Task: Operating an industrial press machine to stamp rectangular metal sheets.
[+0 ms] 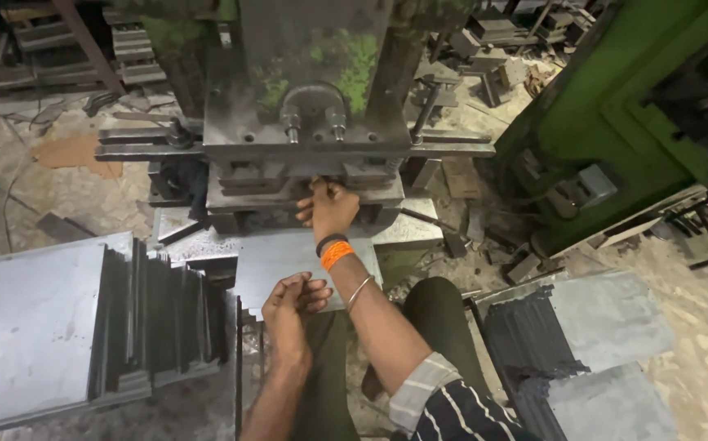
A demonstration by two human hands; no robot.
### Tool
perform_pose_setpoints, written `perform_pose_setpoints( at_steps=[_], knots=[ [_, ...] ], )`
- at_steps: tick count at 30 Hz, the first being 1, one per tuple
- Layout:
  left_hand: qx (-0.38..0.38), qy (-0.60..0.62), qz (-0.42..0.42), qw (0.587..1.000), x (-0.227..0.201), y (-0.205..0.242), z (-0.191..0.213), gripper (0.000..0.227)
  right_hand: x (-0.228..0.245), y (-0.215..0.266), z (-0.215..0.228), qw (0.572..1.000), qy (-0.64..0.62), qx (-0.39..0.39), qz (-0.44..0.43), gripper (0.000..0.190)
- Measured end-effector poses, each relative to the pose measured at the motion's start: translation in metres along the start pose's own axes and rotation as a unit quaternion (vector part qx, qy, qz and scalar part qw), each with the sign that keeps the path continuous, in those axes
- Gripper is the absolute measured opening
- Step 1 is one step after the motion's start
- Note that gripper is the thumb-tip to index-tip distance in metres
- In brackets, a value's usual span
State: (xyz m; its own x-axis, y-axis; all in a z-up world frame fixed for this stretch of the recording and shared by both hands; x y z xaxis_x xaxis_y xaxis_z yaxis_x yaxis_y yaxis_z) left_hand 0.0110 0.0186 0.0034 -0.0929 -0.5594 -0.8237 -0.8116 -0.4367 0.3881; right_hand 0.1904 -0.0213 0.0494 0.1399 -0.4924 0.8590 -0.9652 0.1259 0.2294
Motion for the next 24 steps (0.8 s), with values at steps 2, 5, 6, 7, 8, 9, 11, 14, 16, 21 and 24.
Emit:
perform_pose_setpoints(
  at_steps=[2, 5, 6, 7, 8, 9, 11, 14, 16, 21, 24],
  knots=[
    [-0.005, -0.003, -0.002, 1.0, -0.003, 0.004, -0.001, 0.021, 0.004, 0.005, -0.001, 1.0, -0.002, -0.005, -0.006, 0.027],
    [-0.009, -0.012, -0.013, 1.0, -0.014, 0.012, -0.003, 0.022, -0.004, -0.004, 0.001, 1.0, -0.017, -0.003, -0.01, 0.023],
    [-0.008, -0.02, -0.018, 1.0, -0.017, 0.017, -0.003, 0.023, -0.012, -0.008, 0.003, 1.0, -0.029, 0.001, -0.009, 0.02],
    [-0.014, -0.018, -0.02, 1.0, -0.018, 0.019, -0.003, 0.023, -0.015, -0.02, 0.003, 1.0, -0.027, 0.006, -0.013, 0.02],
    [-0.003, -0.014, -0.024, 1.0, -0.02, 0.022, -0.003, 0.022, -0.022, -0.031, 0.003, 0.997, -0.064, 0.004, -0.051, 0.015],
    [0.008, -0.009, -0.029, 1.0, -0.021, 0.025, -0.003, 0.022, -0.03, -0.041, 0.002, 0.991, -0.1, 0.001, -0.088, 0.012],
    [-0.004, 0.003, -0.03, 1.0, -0.025, 0.032, -0.002, 0.021, -0.032, -0.056, 0.003, 0.991, -0.098, -0.017, -0.085, 0.012],
    [0.002, 0.015, -0.05, 0.999, -0.047, 0.056, 0.001, 0.021, -0.027, -0.038, 0.007, 0.993, -0.111, 0.024, -0.024, 0.012],
    [0.012, 0.016, -0.072, 0.997, -0.068, 0.073, 0.005, 0.022, -0.018, -0.002, 0.02, 0.987, -0.128, 0.091, 0.025, 0.018],
    [0.041, -0.314, -0.325, 0.891, -0.188, 0.119, 0.034, 0.014, -0.023, 0.112, 0.086, 0.998, 0.005, 0.037, -0.056, 0.022],
    [-0.135, -0.58, -0.386, 0.704, -0.275, 0.127, 0.081, 0.039, -0.033, 0.127, 0.112, 0.985, 0.118, 0.064, -0.111, 0.039]
  ],
)
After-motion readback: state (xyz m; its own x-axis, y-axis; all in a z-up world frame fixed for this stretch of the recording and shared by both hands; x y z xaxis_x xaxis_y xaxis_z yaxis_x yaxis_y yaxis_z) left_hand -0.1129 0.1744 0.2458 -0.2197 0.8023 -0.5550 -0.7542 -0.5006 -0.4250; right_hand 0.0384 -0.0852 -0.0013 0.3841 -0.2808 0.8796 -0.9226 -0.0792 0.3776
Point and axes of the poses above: each hand's wrist, its own y-axis away from the middle knuckle, its own z-axis out of the back of the hand, x = y × z, the point moved 4 cm from there along -y, towards the middle knuckle, and after that the axes turned 13 degrees about -y, right-handed, at the moved point
